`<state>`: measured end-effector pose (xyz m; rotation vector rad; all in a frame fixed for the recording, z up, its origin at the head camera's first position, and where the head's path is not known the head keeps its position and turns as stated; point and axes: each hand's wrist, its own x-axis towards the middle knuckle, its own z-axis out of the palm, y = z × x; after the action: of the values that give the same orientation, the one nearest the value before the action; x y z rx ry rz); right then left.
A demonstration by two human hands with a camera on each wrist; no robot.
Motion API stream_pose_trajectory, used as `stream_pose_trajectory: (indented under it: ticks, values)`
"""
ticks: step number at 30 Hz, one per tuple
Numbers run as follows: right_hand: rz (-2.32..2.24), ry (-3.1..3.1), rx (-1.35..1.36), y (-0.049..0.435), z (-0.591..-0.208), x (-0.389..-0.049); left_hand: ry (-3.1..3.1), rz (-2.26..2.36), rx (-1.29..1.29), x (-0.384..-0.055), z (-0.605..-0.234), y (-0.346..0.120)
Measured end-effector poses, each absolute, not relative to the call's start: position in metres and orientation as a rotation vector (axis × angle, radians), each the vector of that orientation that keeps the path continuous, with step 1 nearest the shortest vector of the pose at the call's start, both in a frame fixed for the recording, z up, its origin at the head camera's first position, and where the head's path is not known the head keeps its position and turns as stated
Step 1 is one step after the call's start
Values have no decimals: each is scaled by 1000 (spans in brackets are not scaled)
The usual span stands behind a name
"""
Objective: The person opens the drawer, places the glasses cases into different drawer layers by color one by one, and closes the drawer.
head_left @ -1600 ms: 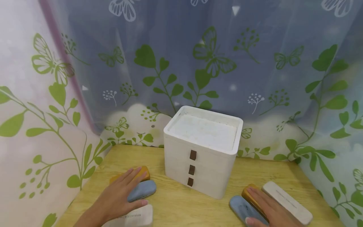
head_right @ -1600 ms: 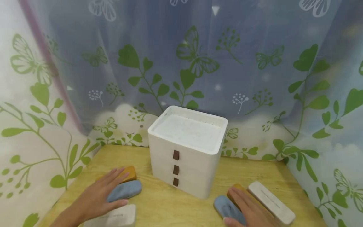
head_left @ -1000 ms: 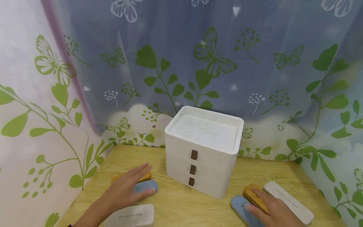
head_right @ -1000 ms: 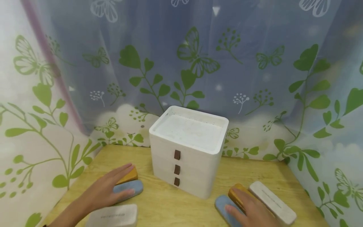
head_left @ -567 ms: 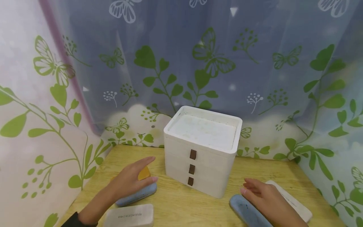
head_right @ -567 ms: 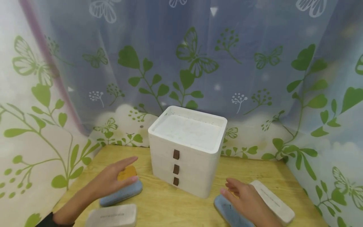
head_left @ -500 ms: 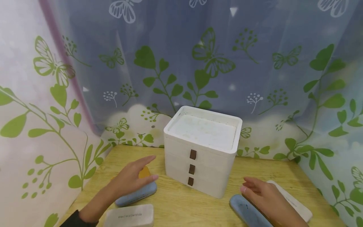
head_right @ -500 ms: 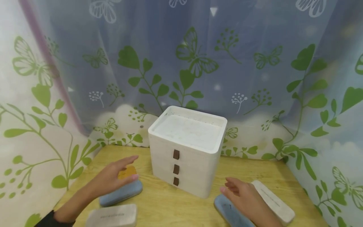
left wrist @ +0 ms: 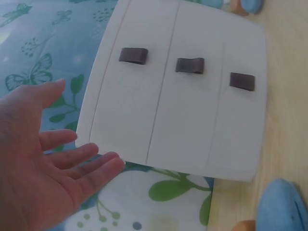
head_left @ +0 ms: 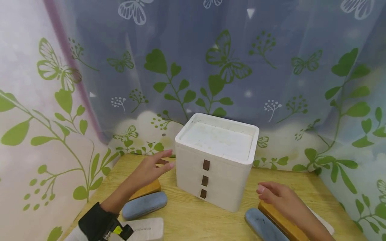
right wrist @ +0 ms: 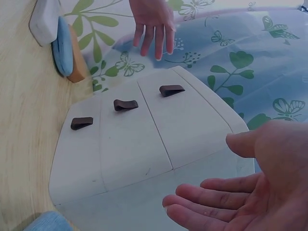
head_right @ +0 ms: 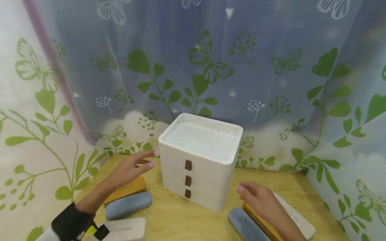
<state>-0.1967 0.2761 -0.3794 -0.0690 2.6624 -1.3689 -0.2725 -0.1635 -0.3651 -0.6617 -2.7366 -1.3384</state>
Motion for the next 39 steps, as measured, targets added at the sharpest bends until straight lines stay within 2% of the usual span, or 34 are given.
stream_pose_trajectory:
  ticks: [15,39]
  values:
    - [-1516,2563,-114,278,-357,-217,-2645,-1519,-595,-312,-334,-148]
    - [-1431,2598,-94,263,-343,-248,-2690,-1899,-335,-356,-338,-130]
